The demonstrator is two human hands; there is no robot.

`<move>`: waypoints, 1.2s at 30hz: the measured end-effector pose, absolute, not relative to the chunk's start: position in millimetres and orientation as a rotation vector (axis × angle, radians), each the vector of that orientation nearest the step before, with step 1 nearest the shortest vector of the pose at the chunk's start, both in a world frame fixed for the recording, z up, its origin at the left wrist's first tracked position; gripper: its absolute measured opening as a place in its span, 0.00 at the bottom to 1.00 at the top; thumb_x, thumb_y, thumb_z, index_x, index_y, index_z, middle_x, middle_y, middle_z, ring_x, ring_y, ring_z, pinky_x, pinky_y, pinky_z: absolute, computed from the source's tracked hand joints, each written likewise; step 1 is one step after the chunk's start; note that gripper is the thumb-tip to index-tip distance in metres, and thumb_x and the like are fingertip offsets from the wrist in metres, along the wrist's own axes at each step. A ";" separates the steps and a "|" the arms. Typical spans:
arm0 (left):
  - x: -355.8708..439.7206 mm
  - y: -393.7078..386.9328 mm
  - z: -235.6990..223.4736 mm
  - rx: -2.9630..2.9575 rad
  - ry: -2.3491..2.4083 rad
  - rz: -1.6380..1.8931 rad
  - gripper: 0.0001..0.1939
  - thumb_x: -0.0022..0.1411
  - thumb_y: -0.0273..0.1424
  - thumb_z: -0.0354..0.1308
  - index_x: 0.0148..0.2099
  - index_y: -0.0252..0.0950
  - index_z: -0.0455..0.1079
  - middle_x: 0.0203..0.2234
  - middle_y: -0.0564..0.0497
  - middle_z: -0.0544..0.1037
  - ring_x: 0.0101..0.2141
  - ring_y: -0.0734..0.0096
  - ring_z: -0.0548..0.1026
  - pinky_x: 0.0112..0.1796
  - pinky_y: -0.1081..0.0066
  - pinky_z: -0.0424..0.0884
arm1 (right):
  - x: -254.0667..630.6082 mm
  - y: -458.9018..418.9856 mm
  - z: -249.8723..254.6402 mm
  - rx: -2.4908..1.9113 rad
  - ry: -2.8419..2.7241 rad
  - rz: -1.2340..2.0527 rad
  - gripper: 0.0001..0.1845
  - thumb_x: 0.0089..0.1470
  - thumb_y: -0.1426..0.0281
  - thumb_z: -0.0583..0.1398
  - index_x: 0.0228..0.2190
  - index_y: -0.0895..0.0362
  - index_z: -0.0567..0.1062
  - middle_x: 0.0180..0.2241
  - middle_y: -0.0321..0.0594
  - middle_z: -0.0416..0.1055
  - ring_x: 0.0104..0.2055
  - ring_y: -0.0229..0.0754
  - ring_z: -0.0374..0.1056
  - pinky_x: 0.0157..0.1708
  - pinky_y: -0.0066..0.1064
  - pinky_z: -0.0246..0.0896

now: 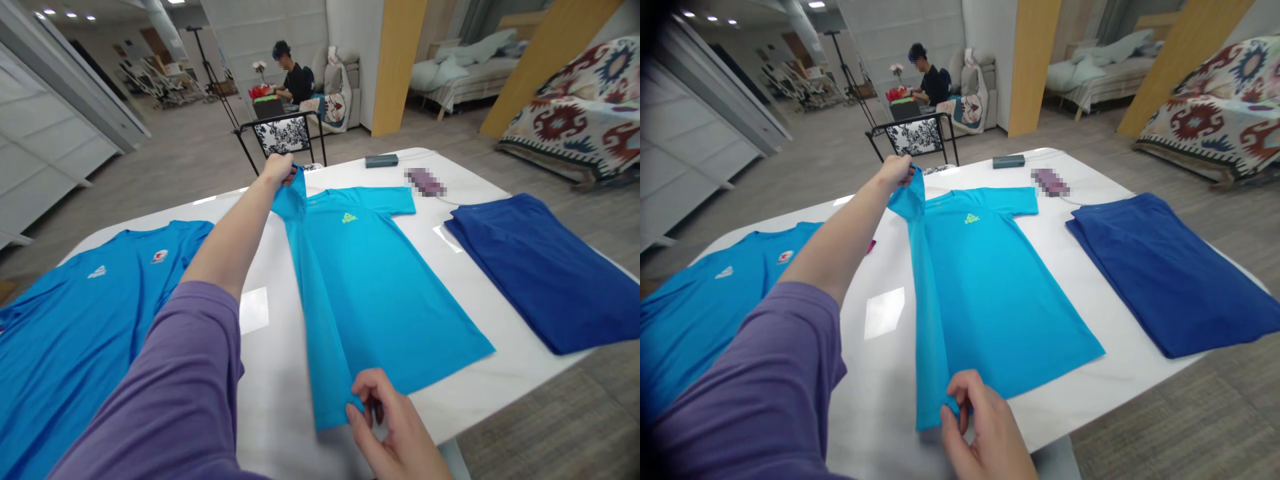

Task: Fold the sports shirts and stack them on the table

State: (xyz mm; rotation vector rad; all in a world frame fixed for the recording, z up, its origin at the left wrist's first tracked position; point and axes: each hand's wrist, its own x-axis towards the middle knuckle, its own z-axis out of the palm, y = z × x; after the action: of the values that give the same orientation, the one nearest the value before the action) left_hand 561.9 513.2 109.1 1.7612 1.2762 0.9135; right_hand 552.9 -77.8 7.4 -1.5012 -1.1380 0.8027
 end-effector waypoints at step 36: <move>445.1 299.4 -64.3 2.485 1.242 0.536 0.48 0.76 0.57 0.51 0.82 0.27 0.61 0.80 0.34 0.59 0.81 0.35 0.49 0.82 0.40 0.44 | 576.1 572.3 3.7 -2.075 -2.119 0.410 0.22 0.70 0.63 0.67 0.50 0.72 0.81 0.52 0.54 0.81 0.56 0.48 0.75 0.67 0.49 0.63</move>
State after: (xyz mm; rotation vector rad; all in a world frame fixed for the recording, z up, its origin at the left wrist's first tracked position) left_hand 445.1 299.4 -64.3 2.4851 1.2421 0.5361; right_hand 576.1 572.3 3.7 -2.0753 -2.1190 0.4098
